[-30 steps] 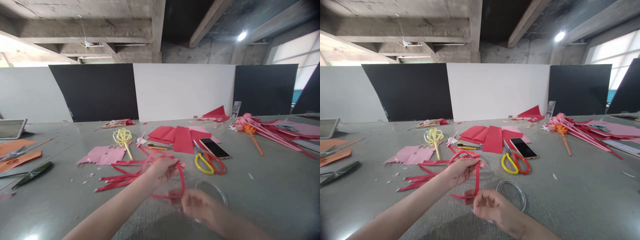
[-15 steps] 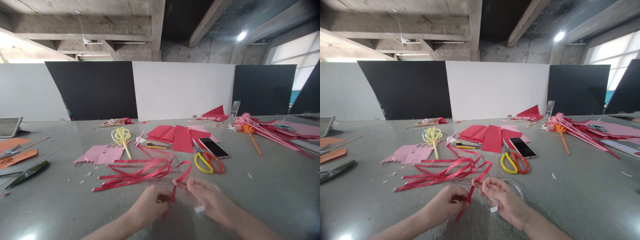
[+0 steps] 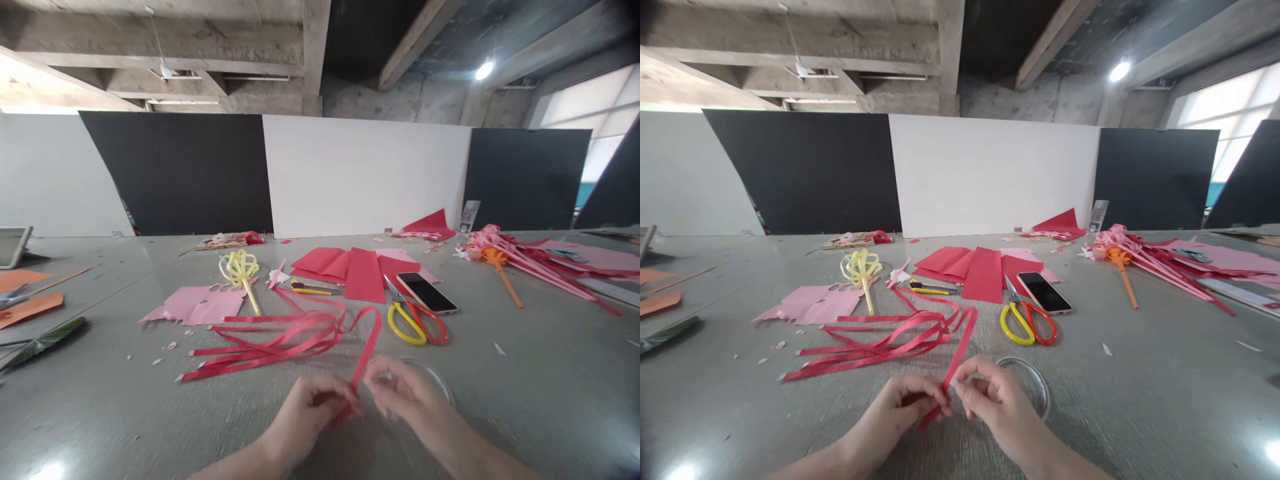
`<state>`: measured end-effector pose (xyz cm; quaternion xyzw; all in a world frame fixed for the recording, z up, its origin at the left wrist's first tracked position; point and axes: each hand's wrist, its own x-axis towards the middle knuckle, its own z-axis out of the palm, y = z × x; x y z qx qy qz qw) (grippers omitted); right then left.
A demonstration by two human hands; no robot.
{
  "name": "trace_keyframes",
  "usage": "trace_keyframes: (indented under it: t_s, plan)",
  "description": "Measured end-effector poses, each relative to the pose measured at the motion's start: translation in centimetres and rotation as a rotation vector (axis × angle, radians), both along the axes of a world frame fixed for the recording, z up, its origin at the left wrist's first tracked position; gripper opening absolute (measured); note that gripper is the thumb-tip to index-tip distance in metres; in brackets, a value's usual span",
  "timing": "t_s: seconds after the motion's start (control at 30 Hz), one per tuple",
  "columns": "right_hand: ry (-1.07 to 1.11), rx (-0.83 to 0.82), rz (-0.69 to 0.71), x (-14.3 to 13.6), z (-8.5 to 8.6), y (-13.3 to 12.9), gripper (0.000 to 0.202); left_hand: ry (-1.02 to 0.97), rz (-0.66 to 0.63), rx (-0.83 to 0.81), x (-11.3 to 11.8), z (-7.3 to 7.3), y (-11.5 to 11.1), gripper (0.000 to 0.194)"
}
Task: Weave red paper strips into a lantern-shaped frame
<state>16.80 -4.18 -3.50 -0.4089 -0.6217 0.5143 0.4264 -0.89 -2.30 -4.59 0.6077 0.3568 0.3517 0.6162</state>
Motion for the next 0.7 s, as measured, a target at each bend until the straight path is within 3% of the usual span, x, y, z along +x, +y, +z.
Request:
trace_keyframes:
  t_s: [0.13, 0.3, 0.5, 0.7]
  plan:
    - [-0.109, 0.050, -0.008, -0.04, -0.07, 0.04, 0.010, -0.028, 0.044, -0.027, -0.15, -0.55, 0.10, 0.013]
    - [-0.266, 0.107, 0.000, -0.37, -0.02, -0.30, 0.013, -0.204, 0.049, -0.049, 0.07, -0.72, 0.08, 0.012]
    - [-0.387, 0.230, 0.005, -0.83, 0.16, -0.84, 0.011, -0.010, 0.117, -0.054, 0.05, -0.28, -0.25, 0.007]
    - [-0.412, 0.250, 0.008, -0.63, 0.04, -0.82, 0.009, -0.100, 0.099, -0.149, 0.03, -0.37, -0.47, 0.019]
